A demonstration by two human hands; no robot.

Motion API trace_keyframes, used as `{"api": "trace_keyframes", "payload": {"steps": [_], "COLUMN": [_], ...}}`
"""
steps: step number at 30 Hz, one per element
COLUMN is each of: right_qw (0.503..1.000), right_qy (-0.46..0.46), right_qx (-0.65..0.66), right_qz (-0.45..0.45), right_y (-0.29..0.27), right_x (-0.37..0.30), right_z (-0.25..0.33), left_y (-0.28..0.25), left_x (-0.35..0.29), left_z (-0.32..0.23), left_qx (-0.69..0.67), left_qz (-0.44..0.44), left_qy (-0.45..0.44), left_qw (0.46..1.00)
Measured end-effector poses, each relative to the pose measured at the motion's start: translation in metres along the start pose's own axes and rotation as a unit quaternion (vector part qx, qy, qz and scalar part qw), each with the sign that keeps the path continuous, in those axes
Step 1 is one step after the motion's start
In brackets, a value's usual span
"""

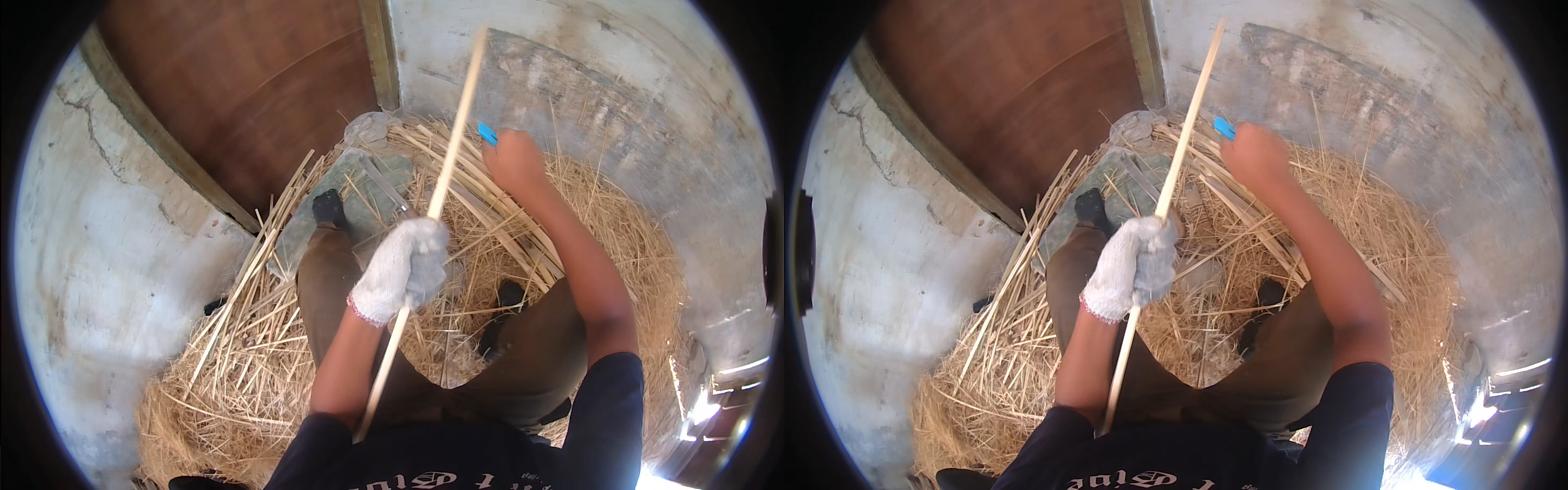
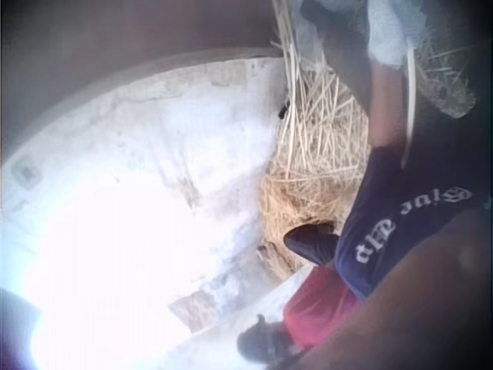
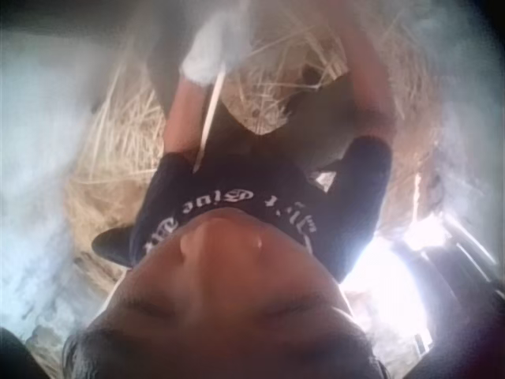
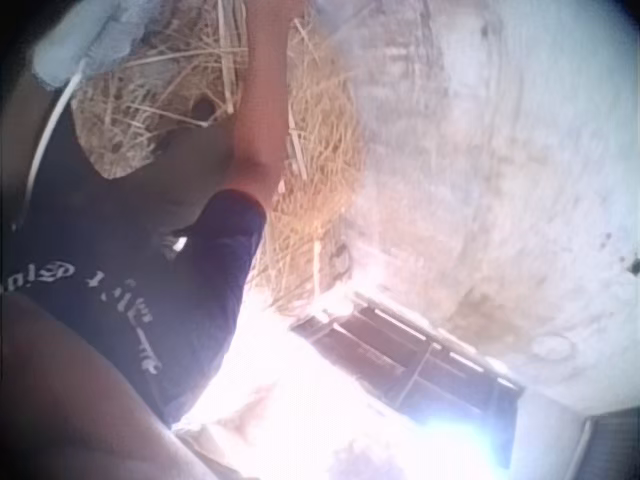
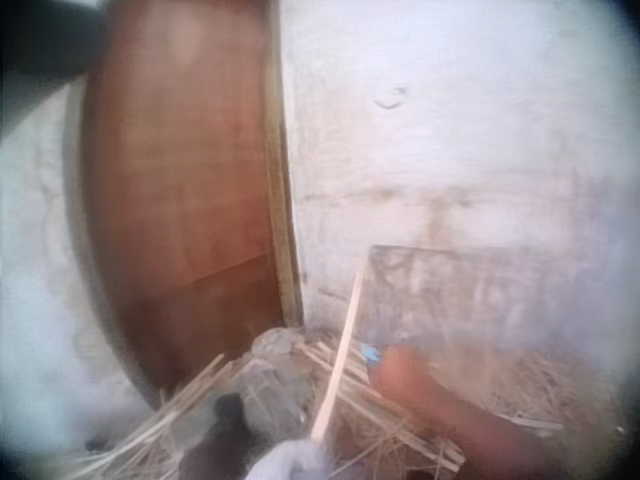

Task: The person sits on a straw-covered floor and uses a knife to split long bamboo strips into thinner slats. They hold the bamboo with gloved hands and carefully shave the material to create uniform pieces.

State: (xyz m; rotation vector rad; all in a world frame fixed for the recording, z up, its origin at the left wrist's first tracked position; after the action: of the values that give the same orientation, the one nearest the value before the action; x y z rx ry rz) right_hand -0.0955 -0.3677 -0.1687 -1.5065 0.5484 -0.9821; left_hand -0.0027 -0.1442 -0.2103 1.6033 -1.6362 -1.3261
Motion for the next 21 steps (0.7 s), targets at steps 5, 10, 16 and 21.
{"api": "trace_keyframes", "payload": {"steps": [5,10,16,21], "right_qw": [0.997,0.957,0.959,0.958], "right_qy": [-0.045,0.097,-0.127,-0.222], "right_qx": [-0.028,0.273,0.206,0.089], "right_qz": [-0.049,-0.006,-0.147,-0.155], "right_y": [0.032,0.049,-0.003,-0.009], "right_x": [-0.008,0.007,-0.024,-0.053], "right_z": [-0.008,-0.030,0.007,0.048], "left_y": [0.056,0.025,0.003,0.002], "left_x": [-0.017,-0.005,-0.010,-0.012], "left_z": [0.038,0.007,-0.015,-0.013], "left_qx": [0.146,0.083,0.126,0.138], "left_qz": [-0.031,-0.027,-0.068,-0.124], "left_qy": [-0.038,0.017,0.135,0.146], "left_qw": [0.988,0.996,0.980,0.972]}}
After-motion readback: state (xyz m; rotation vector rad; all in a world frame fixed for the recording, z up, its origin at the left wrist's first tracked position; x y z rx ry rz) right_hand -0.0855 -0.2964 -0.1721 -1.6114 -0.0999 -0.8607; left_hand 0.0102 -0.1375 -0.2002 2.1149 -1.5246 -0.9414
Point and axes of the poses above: each hand's wrist, its own x-axis towards the middle knuckle, its own y-axis out of the palm, z = x × y, the point moved 4 cm from there along x, towards the middle knuckle, and after that the axes turned 15 degrees about -x, right-handed, at the moved point
